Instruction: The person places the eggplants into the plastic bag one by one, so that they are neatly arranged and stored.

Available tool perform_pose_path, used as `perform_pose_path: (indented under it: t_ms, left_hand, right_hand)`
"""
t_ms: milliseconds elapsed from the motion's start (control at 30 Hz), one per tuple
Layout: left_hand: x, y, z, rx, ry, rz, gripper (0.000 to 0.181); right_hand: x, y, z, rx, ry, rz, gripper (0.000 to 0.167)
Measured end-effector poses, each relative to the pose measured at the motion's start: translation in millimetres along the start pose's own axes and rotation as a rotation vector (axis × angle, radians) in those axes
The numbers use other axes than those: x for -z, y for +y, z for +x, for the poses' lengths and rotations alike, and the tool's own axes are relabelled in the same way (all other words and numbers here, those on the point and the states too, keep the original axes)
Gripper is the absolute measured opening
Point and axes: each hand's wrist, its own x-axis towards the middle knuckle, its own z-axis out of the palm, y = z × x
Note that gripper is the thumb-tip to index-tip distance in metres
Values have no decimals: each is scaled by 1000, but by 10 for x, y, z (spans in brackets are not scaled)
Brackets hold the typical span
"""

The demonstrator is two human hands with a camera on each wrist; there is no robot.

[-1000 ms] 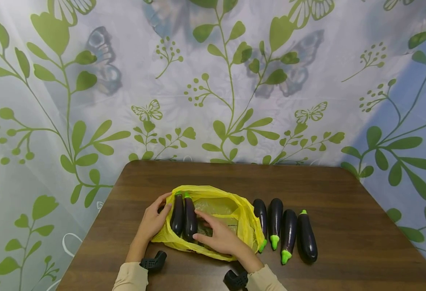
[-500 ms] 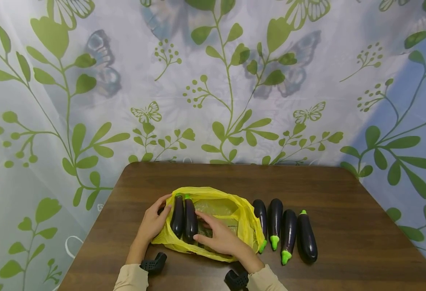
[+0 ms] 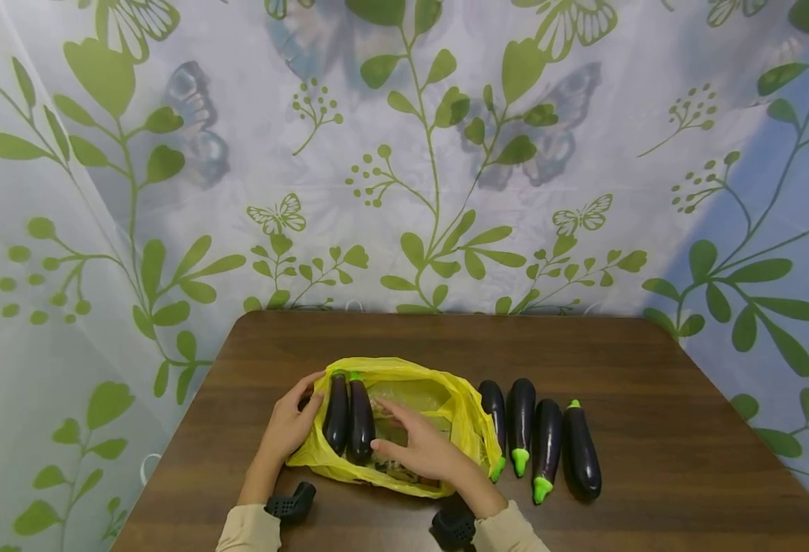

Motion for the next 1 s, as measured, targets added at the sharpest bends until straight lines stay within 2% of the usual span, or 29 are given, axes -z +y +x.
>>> perform_pose_path:
  t_ms: [500,700,1000]
  left_hand:
    - [-66,35,-108,0,19,13,41]
    - [-50,11,-76,6,14,14,41]
    - [-10,-18,12,-21,16,4,41]
  right_hand:
    - [203,-173,-143,109,4,-13,70]
    - [284,-272,-140,137,6,-31,66]
    - [394,-411,-130,152,35,-82,64]
